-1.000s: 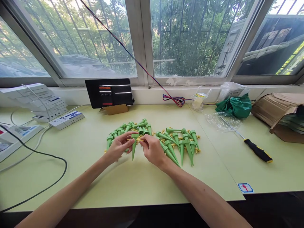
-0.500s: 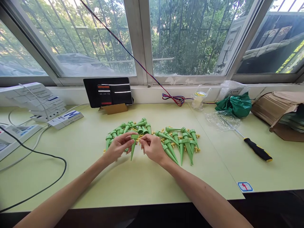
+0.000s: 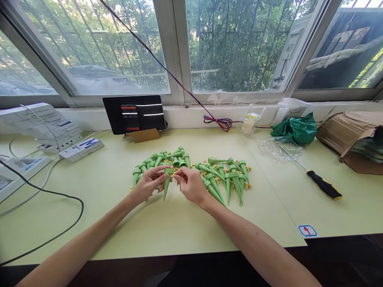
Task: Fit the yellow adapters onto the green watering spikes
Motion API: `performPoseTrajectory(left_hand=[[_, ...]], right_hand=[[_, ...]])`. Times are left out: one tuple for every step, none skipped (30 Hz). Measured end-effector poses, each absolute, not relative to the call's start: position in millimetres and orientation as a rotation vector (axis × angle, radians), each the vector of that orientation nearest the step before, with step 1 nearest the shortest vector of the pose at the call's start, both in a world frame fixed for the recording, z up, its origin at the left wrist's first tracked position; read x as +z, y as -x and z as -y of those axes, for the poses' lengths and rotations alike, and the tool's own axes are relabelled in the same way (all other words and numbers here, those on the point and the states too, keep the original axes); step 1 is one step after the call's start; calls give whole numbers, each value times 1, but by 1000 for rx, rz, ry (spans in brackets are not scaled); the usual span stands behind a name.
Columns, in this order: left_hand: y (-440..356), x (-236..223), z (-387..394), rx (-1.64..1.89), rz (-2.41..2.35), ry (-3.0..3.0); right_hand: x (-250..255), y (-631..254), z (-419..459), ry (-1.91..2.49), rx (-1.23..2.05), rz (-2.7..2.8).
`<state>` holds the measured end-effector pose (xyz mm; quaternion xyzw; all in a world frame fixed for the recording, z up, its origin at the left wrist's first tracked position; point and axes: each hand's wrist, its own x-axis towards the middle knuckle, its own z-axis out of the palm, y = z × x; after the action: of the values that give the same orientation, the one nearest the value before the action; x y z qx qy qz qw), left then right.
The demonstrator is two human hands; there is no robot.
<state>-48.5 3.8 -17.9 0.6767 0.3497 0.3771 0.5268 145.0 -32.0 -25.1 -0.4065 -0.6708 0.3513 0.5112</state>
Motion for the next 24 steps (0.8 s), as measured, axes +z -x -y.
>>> performPoseTrajectory(left_hand=[[48, -18, -4, 904, -837, -1624], [48, -18, -4, 907, -839, -1630], [48, -18, -4, 910, -840, -1634], [48, -17, -4, 912, -838, -1636], [48, -17, -3, 914, -833, -1635], [47, -16, -3, 914, -827, -1632], [47, -16, -3, 915, -822, -1629], [47, -16, -3, 915, -818, -1625], [47, -15, -3, 916, -816, -1621], [47, -15, -3, 917, -815, -1615], [47, -15, -3, 917, -814, -1610], [47, -14, -3, 917, -813, -1606], [47, -14, -3, 919, -812, -1603], [47, -13, -3, 918, -812, -1603], [48, -12, -3, 918, -813, -1606], [48, -12, -4, 918, -815, -1611], [49, -11, -4, 919, -816, -1616], [49, -11, -4, 920, -815, -1619], [49, -11, -5, 921, -812, -1621], [50, -11, -5, 924, -807, -1619], [50, -12, -6, 928, -801, -1615], [50, -13, -6, 929, -796, -1609], [50, -13, -7, 929, -793, -1604], [51, -14, -7, 928, -790, -1600]], right_hand=[[-25, -145, 32, 976, 891, 1589], [-25, -145, 31, 974, 934, 1565], [-25, -144, 31, 971, 974, 1542], [-26, -144, 30, 967, 1013, 1519], [-26, -144, 30, 962, 1055, 1491], [-26, -144, 30, 954, 1100, 1461], [-26, -144, 29, 943, 1143, 1434], [-26, -144, 29, 932, 1179, 1411], [-25, -144, 29, 921, 1210, 1391], [-25, -144, 29, 910, 1235, 1376], [-24, -144, 29, 900, 1253, 1364], [-23, -144, 29, 888, 1269, 1352], [-23, -144, 29, 876, 1285, 1341], [-23, -144, 29, 863, 1302, 1331], [-22, -144, 28, 850, 1322, 1323], [-22, -144, 28, 840, 1344, 1314], [-22, -144, 28, 833, 1369, 1304], [-22, -144, 27, 829, 1396, 1295], [-22, -144, 27, 827, 1425, 1288], [-22, -144, 27, 826, 1455, 1281], [-22, -144, 27, 830, 1486, 1276], [-22, -143, 27, 835, 1515, 1273], [-23, -143, 27, 841, 1539, 1273], [-23, -143, 28, 847, 1558, 1276]])
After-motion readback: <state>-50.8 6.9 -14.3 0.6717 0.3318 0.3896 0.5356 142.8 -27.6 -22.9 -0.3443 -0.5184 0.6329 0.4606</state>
